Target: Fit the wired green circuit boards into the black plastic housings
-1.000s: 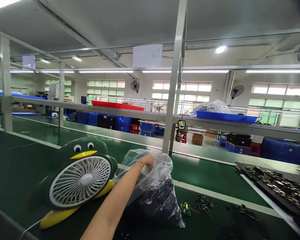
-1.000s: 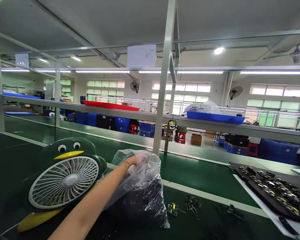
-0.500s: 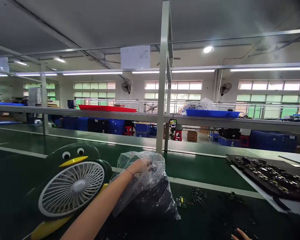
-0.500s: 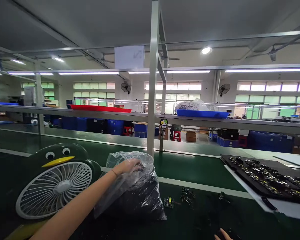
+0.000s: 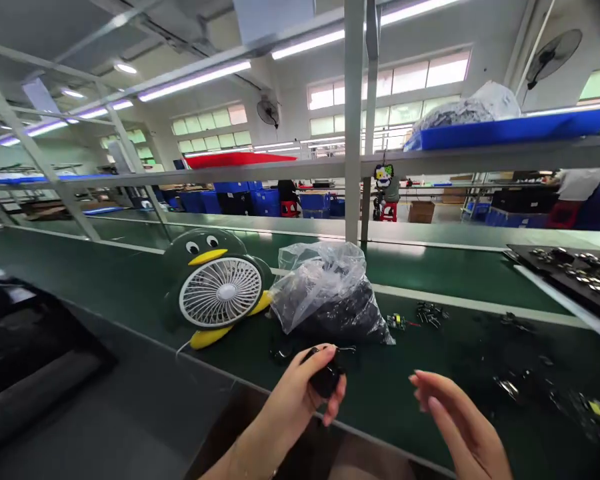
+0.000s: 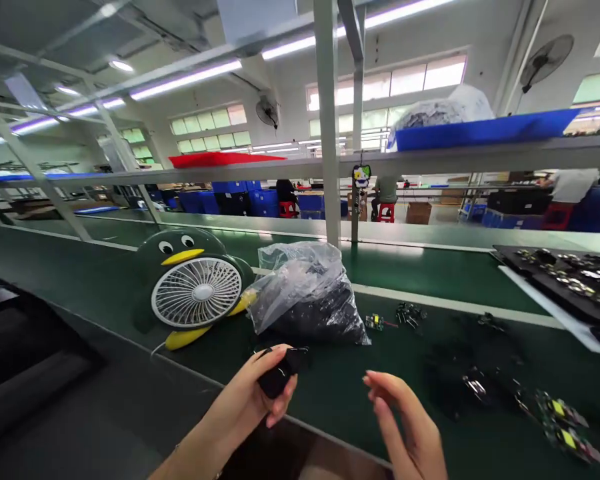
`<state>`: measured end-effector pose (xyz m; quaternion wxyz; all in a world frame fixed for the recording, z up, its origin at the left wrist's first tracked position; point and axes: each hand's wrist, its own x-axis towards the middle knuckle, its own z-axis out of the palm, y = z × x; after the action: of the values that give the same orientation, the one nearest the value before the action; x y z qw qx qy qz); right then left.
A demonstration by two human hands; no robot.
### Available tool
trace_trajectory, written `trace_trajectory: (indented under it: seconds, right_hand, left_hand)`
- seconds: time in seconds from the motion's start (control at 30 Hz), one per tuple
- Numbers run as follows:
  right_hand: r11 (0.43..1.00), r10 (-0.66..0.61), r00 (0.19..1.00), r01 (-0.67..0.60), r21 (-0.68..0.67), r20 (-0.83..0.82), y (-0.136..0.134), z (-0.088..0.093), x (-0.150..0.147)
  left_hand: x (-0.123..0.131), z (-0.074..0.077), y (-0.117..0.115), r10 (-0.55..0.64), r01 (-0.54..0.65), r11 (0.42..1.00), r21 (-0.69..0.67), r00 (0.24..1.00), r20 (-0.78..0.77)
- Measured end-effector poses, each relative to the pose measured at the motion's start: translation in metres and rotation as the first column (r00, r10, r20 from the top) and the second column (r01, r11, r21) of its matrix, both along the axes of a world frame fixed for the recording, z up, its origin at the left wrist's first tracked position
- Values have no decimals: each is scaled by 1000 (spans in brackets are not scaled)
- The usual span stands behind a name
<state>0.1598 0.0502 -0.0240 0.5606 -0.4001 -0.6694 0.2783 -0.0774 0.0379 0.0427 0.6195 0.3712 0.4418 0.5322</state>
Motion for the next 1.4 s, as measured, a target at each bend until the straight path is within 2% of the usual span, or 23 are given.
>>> trace_trajectory:
  seconds: [0.03,0.13,0.23,0.33,0.4,0.53,0.63,0.77,0.93,1.0,1.1,1.17,1.3,1.4]
  right_hand:
    - [993,102,991,-107,-52,-81,-9,13,-19]
    - [944,208,947,-260,-203,-245,-24,35,-49]
    - [864,192,883,-359,-353,-429,-35,34,-50]
    - [820,127,835,-393,-417,-536,-46,29,-44]
    - [815,122,824,-401,-418,-553,-52,30,-43]
    - [813,88,819,-388,-434,-566,-58,38,-46]
    - [784,50,807,-397,-478,-589,-62,41,-47]
    - [763,103,756,-477,-437,-647,-63,38,-44]
    - [763,149,767,-490,-421,-624,-61,37,-42]
    - [738,173,766,-518,-434,-619,-61,39,-44]
    - [659,205,718,-604,-449,-665,-61,40,-46]
    - [628,224,689,-643,-439,-690,-60,40,-46]
    - [635,169,730,-594,-493,-662,-58,40,-44]
    - [637,133,722,-587,-499,-679,-59,42,-44]
  left_hand:
    - [16,-6,-8,-52,57,997,-50,994,97]
    - [47,-13,-25,-180,221,965,-138,948,261]
    - [54,-9,-37,-263,317,936,-150,918,297]
    - [52,-4,-46,-333,377,918,-124,901,277]
    - [52,-3,-51,-333,375,919,-125,904,267]
    - [53,-1,-59,-225,262,955,-141,946,235]
    - [54,0,-62,-167,203,968,-146,959,227]
    - [54,1,-63,-132,177,967,-181,963,235]
    - [57,-3,-62,-124,162,971,-178,970,209]
    - [59,-6,-62,-102,136,974,-181,977,187]
    - [61,-10,-64,-57,92,975,-201,983,175]
    - [62,-11,-65,-79,111,976,-189,982,169]
    - [66,-10,-63,-193,217,969,-119,964,185]
    - [66,-11,-61,-220,255,959,-122,944,245]
